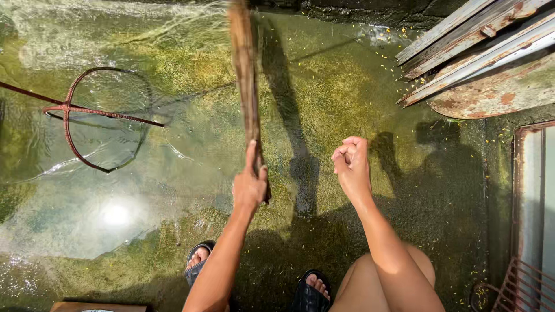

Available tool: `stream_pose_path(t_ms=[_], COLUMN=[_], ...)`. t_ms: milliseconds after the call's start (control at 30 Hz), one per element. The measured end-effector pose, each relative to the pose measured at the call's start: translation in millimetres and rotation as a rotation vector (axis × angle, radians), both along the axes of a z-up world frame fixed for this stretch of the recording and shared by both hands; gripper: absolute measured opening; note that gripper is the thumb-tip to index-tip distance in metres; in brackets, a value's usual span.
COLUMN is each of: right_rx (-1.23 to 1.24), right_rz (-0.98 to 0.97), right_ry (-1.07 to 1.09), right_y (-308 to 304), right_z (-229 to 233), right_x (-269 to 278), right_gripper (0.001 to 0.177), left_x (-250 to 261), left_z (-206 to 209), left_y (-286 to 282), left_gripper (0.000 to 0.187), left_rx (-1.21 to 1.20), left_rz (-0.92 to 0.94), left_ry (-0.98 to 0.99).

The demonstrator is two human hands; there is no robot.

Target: The person sweeps a wet concrete floor using a stick broom and moves water and debris with a squeegee. They navigate around several basins and buckets while cleaning the outdoor area.

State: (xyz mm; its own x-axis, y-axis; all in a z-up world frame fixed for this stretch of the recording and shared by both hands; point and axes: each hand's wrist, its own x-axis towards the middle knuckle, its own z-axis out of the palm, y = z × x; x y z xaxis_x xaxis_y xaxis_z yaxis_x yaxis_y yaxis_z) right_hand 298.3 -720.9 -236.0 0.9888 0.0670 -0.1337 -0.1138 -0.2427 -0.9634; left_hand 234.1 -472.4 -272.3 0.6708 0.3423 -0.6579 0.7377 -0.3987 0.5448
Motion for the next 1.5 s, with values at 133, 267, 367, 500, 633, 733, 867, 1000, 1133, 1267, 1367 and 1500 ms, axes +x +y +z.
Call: stream_pose_path(t_ms=[133, 267, 367, 500, 633, 733, 867, 1000, 1133, 1267, 1367, 1500], right_rx=[0.015, -0.009, -0.023, -0.004, -0.025, -0.045, -0.075, -0.025, -0.076, -0.050, -0.088, -0.351], right_rz=[0.023, 0.028, 0.005, 0.007, 0.003, -0.010, -0.005, 0.031, 0.051, 0.111, 0.152, 0.191], right_ry=[0.014, 0.057, 0.079, 0.040, 0.048, 0.055, 0.081, 0.075, 0.084, 0.073, 0.050, -0.019], right_y=[16, 16, -5, -17, -13, -2, 3, 0, 3, 11, 21, 31], right_z=[-10, -9, -5, -5, -10, -15, -17, -19, -17, -23, -32, -40], right_x=[7, 10, 0, -5, -4, 7, 12, 15, 13, 7, 12, 18], right_gripper=[0.030, 0.031, 0.032, 0.032, 0.033, 0.032, 0.030, 0.032, 0.030, 0.032, 0.034, 0.034], left_x=[24, 77, 73, 58, 14, -78, -165, -172, -127, -14, -1, -45], left_z=[-32, -84, -86, -62, -30, -28, -69, -141, -120, -69, -21, 34], left_y=[-72, 31, 172, 222, 109, -23, -111, 38, 233, 240, 163, 134], left_gripper=[0.073, 0.049, 0.066, 0.082, 0.079, 0.077, 0.076, 0.057, 0.065, 0.082, 0.084, 0.071], left_rx=[0.366, 0.601, 0.601, 0.713, 0.374, 0.051, 0.006, 0.472, 0.869, 0.740, 0.611, 0.448], left_rz=[-0.835, -0.864, -0.302, 0.067, 0.134, -0.328, -1.185, -1.223, -0.647, -0.042, -0.087, -0.842], left_ry=[-0.292, 0.007, 0.322, 0.074, -0.101, 0.065, -0.014, -0.064, 0.341, 0.001, -0.222, -0.010])
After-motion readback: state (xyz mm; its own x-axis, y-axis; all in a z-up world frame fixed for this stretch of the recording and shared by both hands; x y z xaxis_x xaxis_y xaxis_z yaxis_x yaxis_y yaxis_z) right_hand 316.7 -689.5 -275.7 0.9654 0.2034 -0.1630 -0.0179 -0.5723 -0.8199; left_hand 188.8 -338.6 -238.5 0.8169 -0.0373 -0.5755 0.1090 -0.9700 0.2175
